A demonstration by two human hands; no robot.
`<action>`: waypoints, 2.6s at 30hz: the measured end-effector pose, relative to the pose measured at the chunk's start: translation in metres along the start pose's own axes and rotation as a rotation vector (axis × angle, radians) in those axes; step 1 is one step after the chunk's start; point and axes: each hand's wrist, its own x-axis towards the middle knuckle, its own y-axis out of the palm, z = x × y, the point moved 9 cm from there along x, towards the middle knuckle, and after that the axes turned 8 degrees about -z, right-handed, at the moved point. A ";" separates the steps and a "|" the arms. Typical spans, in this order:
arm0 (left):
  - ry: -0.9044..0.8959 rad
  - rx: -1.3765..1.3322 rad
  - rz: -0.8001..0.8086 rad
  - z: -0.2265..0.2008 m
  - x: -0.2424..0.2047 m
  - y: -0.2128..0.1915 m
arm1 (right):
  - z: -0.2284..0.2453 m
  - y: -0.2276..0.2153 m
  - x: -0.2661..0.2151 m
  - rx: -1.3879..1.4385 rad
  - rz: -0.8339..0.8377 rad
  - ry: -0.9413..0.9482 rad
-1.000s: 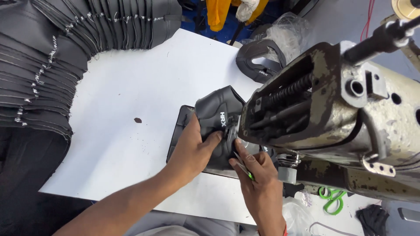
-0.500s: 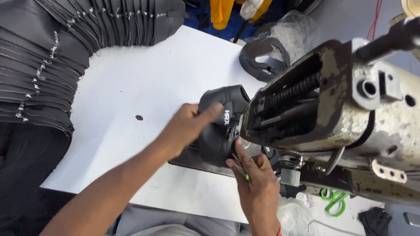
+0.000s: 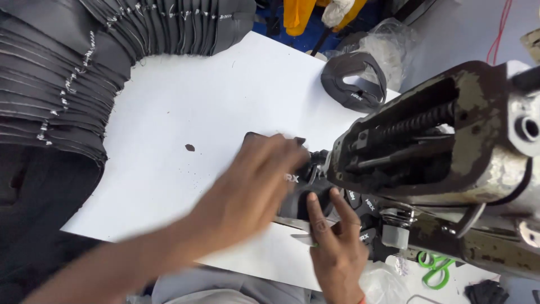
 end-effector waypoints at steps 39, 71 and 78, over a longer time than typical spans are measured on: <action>-0.720 -0.503 0.096 0.076 -0.021 0.052 | -0.031 0.004 0.039 0.317 0.006 -0.151; -0.273 -0.232 0.676 0.101 0.089 0.090 | -0.023 -0.015 0.004 0.163 -0.129 0.082; -0.249 -0.255 0.335 0.097 0.087 0.051 | -0.060 0.066 -0.131 0.273 0.103 0.329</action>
